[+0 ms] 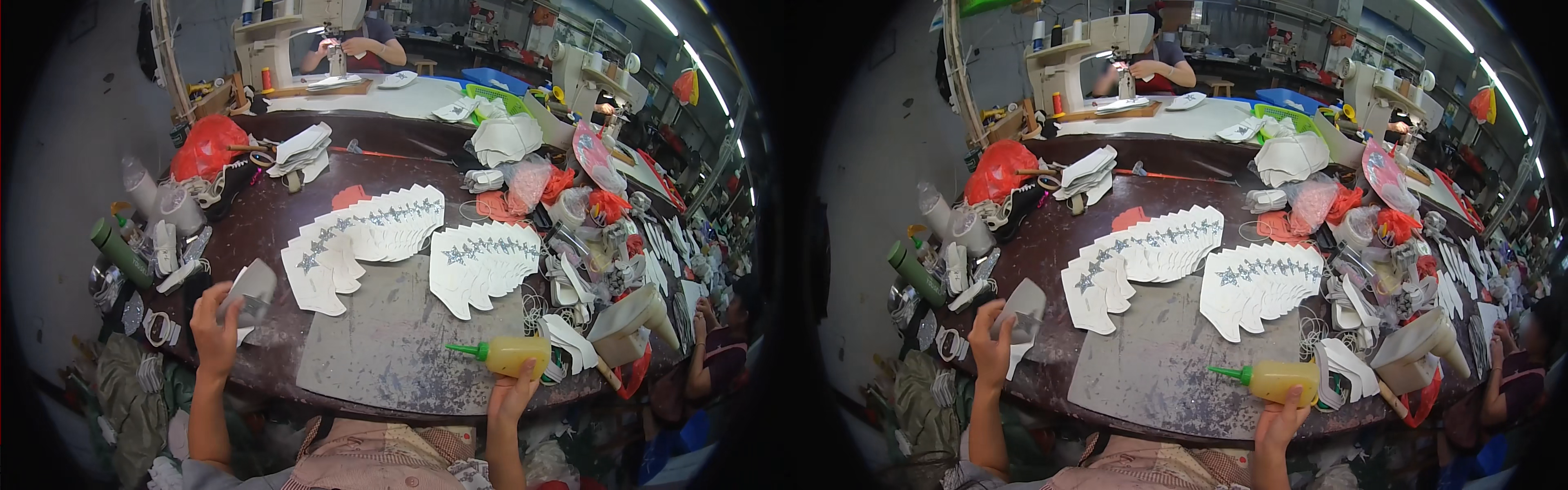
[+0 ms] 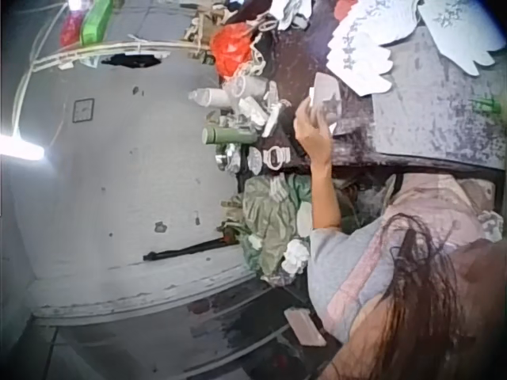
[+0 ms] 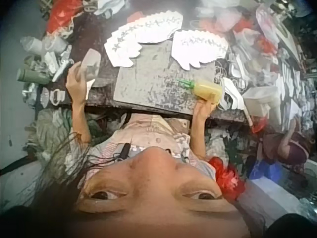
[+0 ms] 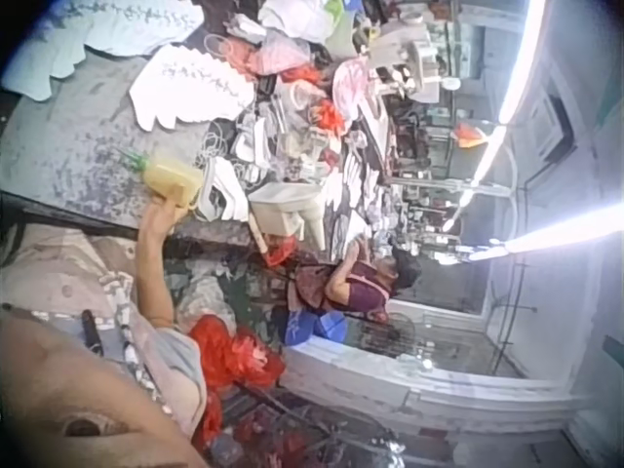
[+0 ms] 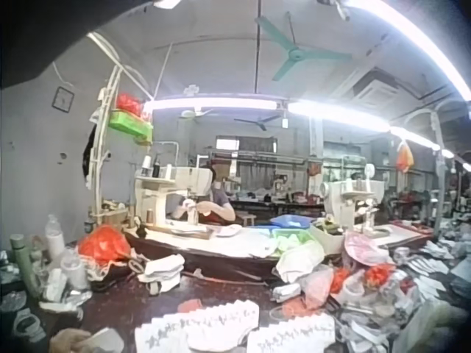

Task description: The person applies glue from a squeeze bottle onto white fabric pieces and presses silver star-shaped sequins onto the wet adhesive. They handle the fabric pieces one at a time, smoothing the decorations and stacking the finished items on the table.

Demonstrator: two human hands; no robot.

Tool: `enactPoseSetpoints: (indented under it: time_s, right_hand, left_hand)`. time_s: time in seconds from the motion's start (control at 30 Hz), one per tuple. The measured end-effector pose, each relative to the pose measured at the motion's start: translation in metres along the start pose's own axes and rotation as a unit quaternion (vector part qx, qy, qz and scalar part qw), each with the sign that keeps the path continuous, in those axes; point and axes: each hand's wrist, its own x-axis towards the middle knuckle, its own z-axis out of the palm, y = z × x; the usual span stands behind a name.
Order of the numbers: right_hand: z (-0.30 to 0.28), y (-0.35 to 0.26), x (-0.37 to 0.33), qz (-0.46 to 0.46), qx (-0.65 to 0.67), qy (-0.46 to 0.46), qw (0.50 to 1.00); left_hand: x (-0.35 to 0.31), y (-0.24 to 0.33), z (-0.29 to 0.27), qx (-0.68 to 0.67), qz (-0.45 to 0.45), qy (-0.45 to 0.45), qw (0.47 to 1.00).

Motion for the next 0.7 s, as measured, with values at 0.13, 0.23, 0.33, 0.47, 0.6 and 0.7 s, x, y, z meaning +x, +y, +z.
enactPoseSetpoints:
  time_s: [0.13, 0.23, 0.33, 0.47, 0.6, 0.7]
  right_hand:
    - [-0.002, -0.003, 0.002, 0.017, 0.007, -0.001, 1.0]
    - [-0.013, 0.009, 0.004, 0.008, -0.012, -0.01, 1.0]
    - [-0.024, 0.009, 0.012, 0.034, -0.045, -0.025, 0.998]
    - [-0.004, -0.011, 0.019, 0.079, -0.113, -0.084, 0.987]
    - [0.023, -0.005, 0.025, 0.068, -0.154, -0.074, 0.983]
    - [0.031, 0.001, 0.028, 0.089, -0.165, -0.087, 0.978]
  left_hand:
    - [-0.012, 0.062, 0.013, -0.216, -0.061, -0.315, 0.922]
    - [-0.035, 0.068, 0.072, -0.201, 0.12, -0.463, 0.855]
    - [-0.048, 0.065, 0.104, -0.139, 0.183, -0.486, 0.843]
    - [-0.051, 0.064, 0.109, -0.059, 0.257, -0.491, 0.831]
    - [-0.043, 0.067, 0.11, -0.047, 0.269, -0.504, 0.819]
    - [-0.043, 0.066, 0.111, -0.046, 0.274, -0.5, 0.82]
